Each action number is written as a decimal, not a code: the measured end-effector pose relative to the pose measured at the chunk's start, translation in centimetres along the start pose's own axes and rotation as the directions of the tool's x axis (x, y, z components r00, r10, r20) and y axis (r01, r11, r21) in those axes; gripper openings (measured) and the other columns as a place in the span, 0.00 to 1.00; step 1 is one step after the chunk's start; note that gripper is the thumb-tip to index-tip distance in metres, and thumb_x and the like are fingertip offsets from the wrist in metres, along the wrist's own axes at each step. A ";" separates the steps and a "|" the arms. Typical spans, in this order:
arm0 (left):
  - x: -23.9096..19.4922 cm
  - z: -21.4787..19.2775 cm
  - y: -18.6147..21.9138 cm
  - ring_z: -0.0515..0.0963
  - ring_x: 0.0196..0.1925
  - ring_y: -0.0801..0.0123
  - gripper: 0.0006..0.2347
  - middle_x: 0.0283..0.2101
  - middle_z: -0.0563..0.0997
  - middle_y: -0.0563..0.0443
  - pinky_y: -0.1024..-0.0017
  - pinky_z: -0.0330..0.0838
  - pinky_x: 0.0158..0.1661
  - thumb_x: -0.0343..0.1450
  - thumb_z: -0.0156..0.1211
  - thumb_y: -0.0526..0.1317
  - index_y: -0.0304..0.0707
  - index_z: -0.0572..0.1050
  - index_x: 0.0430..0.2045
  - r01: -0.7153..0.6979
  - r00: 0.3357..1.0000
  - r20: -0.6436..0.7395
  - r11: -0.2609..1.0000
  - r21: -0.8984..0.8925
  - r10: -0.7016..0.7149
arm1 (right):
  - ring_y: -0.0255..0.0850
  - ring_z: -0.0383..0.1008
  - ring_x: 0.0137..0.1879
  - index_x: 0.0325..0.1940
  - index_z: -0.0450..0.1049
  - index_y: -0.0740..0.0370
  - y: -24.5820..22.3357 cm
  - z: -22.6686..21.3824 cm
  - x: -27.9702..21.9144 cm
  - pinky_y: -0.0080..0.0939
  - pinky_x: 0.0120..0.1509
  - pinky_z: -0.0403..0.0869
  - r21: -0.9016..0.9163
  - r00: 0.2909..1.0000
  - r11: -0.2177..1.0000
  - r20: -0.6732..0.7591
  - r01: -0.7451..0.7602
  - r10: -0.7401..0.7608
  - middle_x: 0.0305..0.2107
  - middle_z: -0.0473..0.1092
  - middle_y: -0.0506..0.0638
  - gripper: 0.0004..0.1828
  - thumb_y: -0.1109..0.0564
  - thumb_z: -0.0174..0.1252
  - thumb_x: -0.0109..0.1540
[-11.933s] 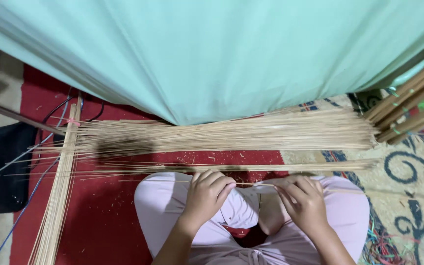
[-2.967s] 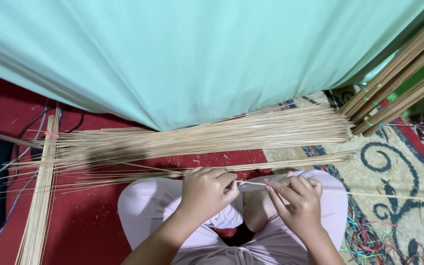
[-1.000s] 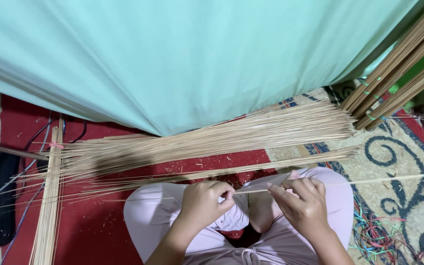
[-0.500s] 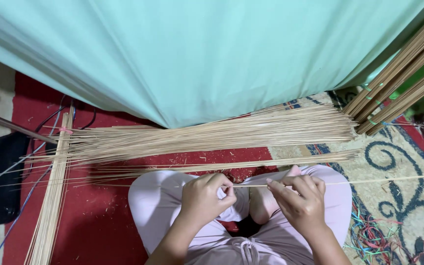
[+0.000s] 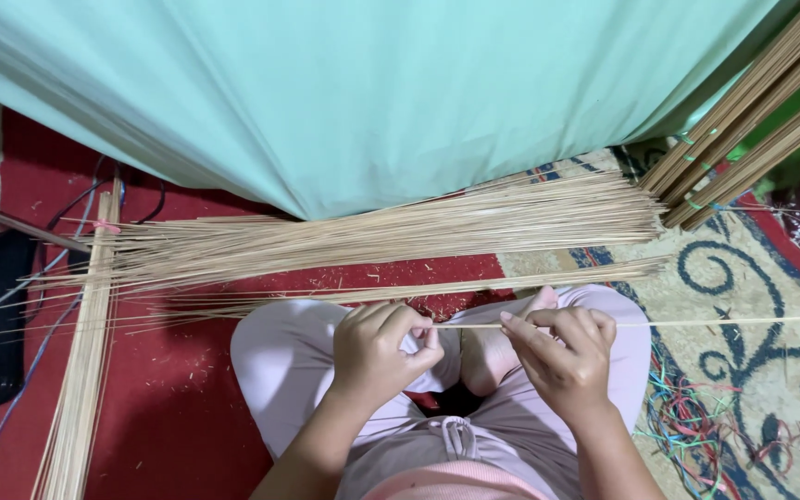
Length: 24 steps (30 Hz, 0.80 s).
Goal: The person weaves thin wooden sticks into a mat or screen structure while sitting on the floor.
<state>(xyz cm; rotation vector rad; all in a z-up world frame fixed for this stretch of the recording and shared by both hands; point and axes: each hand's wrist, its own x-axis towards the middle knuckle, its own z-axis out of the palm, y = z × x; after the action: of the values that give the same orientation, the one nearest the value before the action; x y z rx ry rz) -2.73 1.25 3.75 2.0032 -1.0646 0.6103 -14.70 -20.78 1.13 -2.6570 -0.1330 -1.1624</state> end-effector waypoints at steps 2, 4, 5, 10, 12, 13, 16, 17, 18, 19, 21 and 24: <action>-0.3 0.3 0.0 0.77 0.23 0.67 0.07 0.22 0.78 0.61 0.67 0.70 0.27 0.57 0.66 0.31 0.47 0.75 0.20 0.024 1.000 0.014 1.000 -0.017 -0.024 | 0.40 0.66 0.35 0.50 0.80 0.42 0.2 -0.2 -0.1 0.45 0.53 0.54 0.000 1.000 1.000 0.009 -0.005 0.005 0.34 0.71 0.40 0.10 0.55 0.67 0.64; -0.4 0.3 0.1 0.78 0.24 0.67 0.06 0.24 0.80 0.60 0.66 0.71 0.26 0.57 0.65 0.31 0.46 0.76 0.21 0.049 0.998 0.033 0.998 -0.026 -0.048 | 0.40 0.65 0.35 0.50 0.80 0.42 0.3 -0.3 -0.3 0.45 0.53 0.54 0.008 1.000 1.000 0.015 -0.013 0.012 0.34 0.71 0.40 0.11 0.56 0.67 0.65; -0.3 0.3 0.2 0.78 0.24 0.67 0.07 0.24 0.80 0.59 0.66 0.70 0.26 0.57 0.65 0.30 0.45 0.75 0.21 0.055 0.998 0.036 0.997 -0.061 -0.053 | 0.40 0.66 0.35 0.50 0.80 0.43 0.4 -0.5 -0.3 0.45 0.54 0.54 0.015 1.000 1.000 0.025 -0.017 0.017 0.34 0.71 0.40 0.11 0.56 0.68 0.64; -0.2 0.9 0.3 0.76 0.22 0.68 0.08 0.22 0.79 0.60 0.67 0.68 0.26 0.56 0.63 0.29 0.46 0.76 0.21 0.071 0.997 0.026 0.994 -0.079 -0.070 | 0.40 0.68 0.37 0.50 0.80 0.44 0.6 -0.7 -0.6 0.46 0.56 0.55 0.019 0.999 1.000 0.048 -0.021 0.021 0.35 0.71 0.41 0.12 0.57 0.68 0.64; -0.2 1.2 0.3 0.76 0.23 0.67 0.08 0.22 0.78 0.60 0.68 0.67 0.27 0.55 0.61 0.29 0.46 0.75 0.21 0.047 0.999 -0.012 0.998 -0.037 -0.047 | 0.40 0.68 0.37 0.50 0.80 0.44 0.7 -0.6 -0.7 0.46 0.54 0.54 0.013 0.998 1.000 0.055 -0.019 0.018 0.36 0.72 0.41 0.11 0.57 0.68 0.64; -0.2 1.2 0.4 0.76 0.23 0.67 0.08 0.22 0.78 0.60 0.68 0.67 0.27 0.55 0.61 0.29 0.46 0.75 0.21 0.050 0.999 -0.012 0.998 -0.037 -0.051 | 0.40 0.68 0.37 0.50 0.80 0.44 0.8 -0.7 -0.7 0.46 0.54 0.54 0.014 0.998 1.000 0.058 -0.018 0.017 0.36 0.72 0.41 0.11 0.57 0.68 0.64; 0.0 0.9 0.6 0.75 0.23 0.68 0.08 0.21 0.77 0.62 0.68 0.66 0.26 0.58 0.64 0.31 0.47 0.74 0.20 0.034 0.999 -0.004 0.999 -0.022 -0.034 | 0.40 0.67 0.36 0.50 0.81 0.45 0.9 -0.8 -0.6 0.45 0.56 0.54 0.019 0.998 0.999 0.061 -0.031 0.030 0.35 0.72 0.42 0.11 0.57 0.68 0.64; 0.1 0.8 0.6 0.75 0.22 0.69 0.08 0.21 0.76 0.63 0.68 0.66 0.25 0.58 0.67 0.32 0.47 0.74 0.21 0.037 0.999 0.008 0.999 -0.034 -0.037 | 0.40 0.67 0.36 0.50 0.80 0.45 0.9 -0.8 -0.5 0.45 0.57 0.54 0.022 0.998 0.999 0.063 -0.032 0.031 0.35 0.72 0.41 0.11 0.57 0.68 0.65; 0.1 0.8 0.6 0.74 0.22 0.70 0.08 0.20 0.75 0.65 0.69 0.66 0.25 0.59 0.69 0.33 0.48 0.74 0.21 0.041 0.999 0.021 0.998 -0.050 -0.040 | 0.39 0.67 0.37 0.51 0.80 0.44 0.8 -0.8 -0.5 0.45 0.57 0.54 0.022 0.997 0.999 0.066 -0.035 0.034 0.35 0.72 0.41 0.11 0.57 0.67 0.65; 0.0 0.7 0.6 0.74 0.22 0.70 0.08 0.20 0.75 0.65 0.69 0.66 0.25 0.59 0.69 0.33 0.48 0.74 0.21 0.044 0.999 0.024 0.998 -0.048 -0.043 | 0.39 0.67 0.37 0.51 0.80 0.44 0.8 -0.8 -0.6 0.45 0.57 0.54 0.025 0.997 0.999 0.069 -0.037 0.035 0.35 0.72 0.41 0.11 0.57 0.67 0.65; 0.0 0.6 0.7 0.74 0.22 0.68 0.08 0.21 0.75 0.63 0.68 0.65 0.26 0.59 0.65 0.31 0.48 0.73 0.21 0.054 0.998 0.035 0.998 -0.042 -0.053 | 0.39 0.68 0.37 0.51 0.80 0.44 0.9 -0.8 -0.7 0.45 0.58 0.54 0.033 0.997 0.999 0.071 -0.038 0.036 0.36 0.72 0.41 0.11 0.57 0.67 0.65; -0.2 0.6 0.5 0.76 0.23 0.66 0.08 0.23 0.78 0.60 0.67 0.66 0.27 0.57 0.64 0.30 0.46 0.75 0.23 0.060 0.998 0.033 0.997 -0.045 -0.059 | 0.40 0.67 0.37 0.51 0.80 0.45 0.9 -0.6 -0.9 0.45 0.57 0.54 0.038 0.996 0.999 0.081 -0.038 0.034 0.36 0.72 0.41 0.11 0.56 0.66 0.65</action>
<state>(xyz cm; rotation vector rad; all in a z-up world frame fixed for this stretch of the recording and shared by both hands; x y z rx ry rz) -3.25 0.71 3.46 2.0024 -1.0249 0.5202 -15.56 -21.82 0.75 -2.6611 -0.1204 -1.0314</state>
